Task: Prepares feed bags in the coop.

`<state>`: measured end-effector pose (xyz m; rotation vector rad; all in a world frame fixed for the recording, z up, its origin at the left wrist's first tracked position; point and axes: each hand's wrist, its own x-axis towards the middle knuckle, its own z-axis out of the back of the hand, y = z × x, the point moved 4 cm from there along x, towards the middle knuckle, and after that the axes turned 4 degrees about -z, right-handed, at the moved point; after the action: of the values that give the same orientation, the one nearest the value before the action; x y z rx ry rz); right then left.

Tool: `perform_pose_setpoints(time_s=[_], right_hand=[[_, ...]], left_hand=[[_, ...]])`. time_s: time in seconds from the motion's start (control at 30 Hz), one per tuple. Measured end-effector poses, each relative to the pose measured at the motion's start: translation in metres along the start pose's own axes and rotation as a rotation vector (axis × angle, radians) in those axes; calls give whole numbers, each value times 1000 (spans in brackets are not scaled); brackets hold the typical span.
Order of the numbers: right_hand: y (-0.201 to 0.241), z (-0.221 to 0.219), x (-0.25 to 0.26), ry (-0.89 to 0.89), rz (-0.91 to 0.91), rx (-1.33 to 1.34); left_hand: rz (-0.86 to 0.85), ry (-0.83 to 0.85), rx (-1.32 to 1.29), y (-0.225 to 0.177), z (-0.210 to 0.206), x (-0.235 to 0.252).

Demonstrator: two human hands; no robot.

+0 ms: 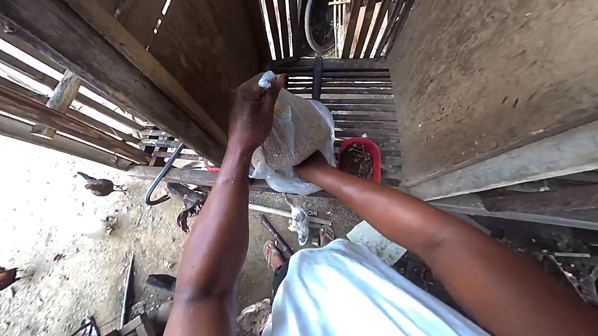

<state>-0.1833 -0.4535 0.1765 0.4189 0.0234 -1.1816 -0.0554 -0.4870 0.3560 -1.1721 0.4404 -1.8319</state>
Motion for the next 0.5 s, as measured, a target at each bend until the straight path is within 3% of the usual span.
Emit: perform_pose_setpoints(time_s=[0.17, 0.23, 0.33, 0.5], right_hand=[[-10, 21, 0, 199, -1, -11], [-18, 21, 3, 196, 47, 43], [-23, 24, -6, 77, 129, 54], [-19, 40, -44, -308, 265, -6]], left_hand=[[23, -9, -5, -1, 3, 1], [28, -18, -30, -3, 6, 2], [34, -32, -60, -5, 12, 3], [36, -22, -39, -1, 16, 4]])
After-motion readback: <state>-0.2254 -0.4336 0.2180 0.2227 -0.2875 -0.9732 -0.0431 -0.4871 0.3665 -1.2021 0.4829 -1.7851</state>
